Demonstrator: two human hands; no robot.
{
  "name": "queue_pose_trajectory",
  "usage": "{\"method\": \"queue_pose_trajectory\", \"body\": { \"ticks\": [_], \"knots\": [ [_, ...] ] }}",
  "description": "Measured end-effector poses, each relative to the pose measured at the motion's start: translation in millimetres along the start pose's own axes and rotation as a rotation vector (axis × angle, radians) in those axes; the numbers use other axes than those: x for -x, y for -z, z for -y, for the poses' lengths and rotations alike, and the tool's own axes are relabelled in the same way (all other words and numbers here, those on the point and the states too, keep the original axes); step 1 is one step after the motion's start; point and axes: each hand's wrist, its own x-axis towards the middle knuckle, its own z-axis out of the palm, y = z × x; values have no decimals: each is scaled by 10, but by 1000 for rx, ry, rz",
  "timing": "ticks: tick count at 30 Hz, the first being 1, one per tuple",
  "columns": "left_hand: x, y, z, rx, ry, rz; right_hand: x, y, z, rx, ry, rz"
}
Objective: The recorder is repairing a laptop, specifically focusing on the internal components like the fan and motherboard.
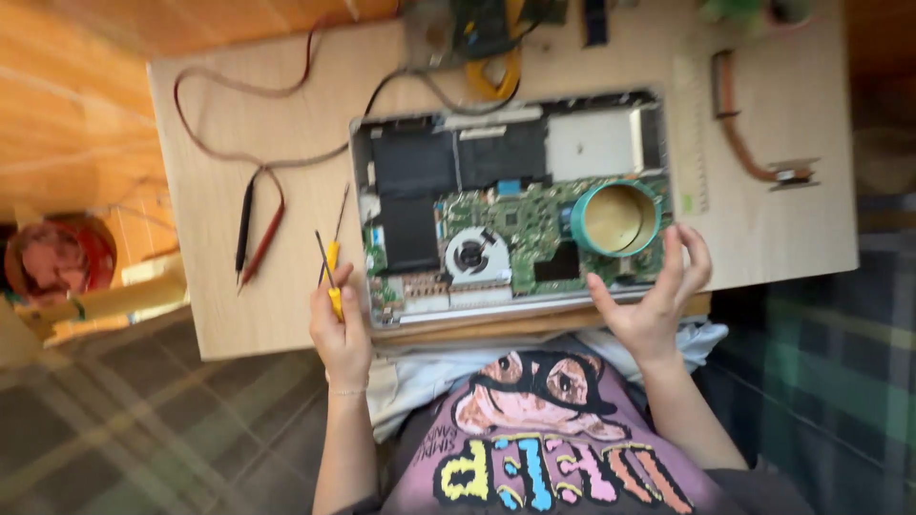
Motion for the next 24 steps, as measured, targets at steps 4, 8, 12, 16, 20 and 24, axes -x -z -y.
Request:
{"method": "queue_pose_trajectory", "body": {
  "ticks": [4,8,12,16,20,24],
  "knots": [
    [-86,-117,-66,93,14,33,-265,-79,-145,-20,-185,66],
    [-153,-158,-164,90,218,33,-396,-154,-184,-51,-194,93],
    [-140,-144,-148,12,68,20,-361,-175,-284,-98,-251,121],
    [-111,-172,-41,-27,27,-10,-181,-41,-681,-324,-400,-9],
    [-137,-156,-81,-48,-8,-10,-76,164,-1132,-217,-338,-62],
    [-147,-151,-103,10,24,1,62,251,-1350,-267,-466,-76]
  ]
}}
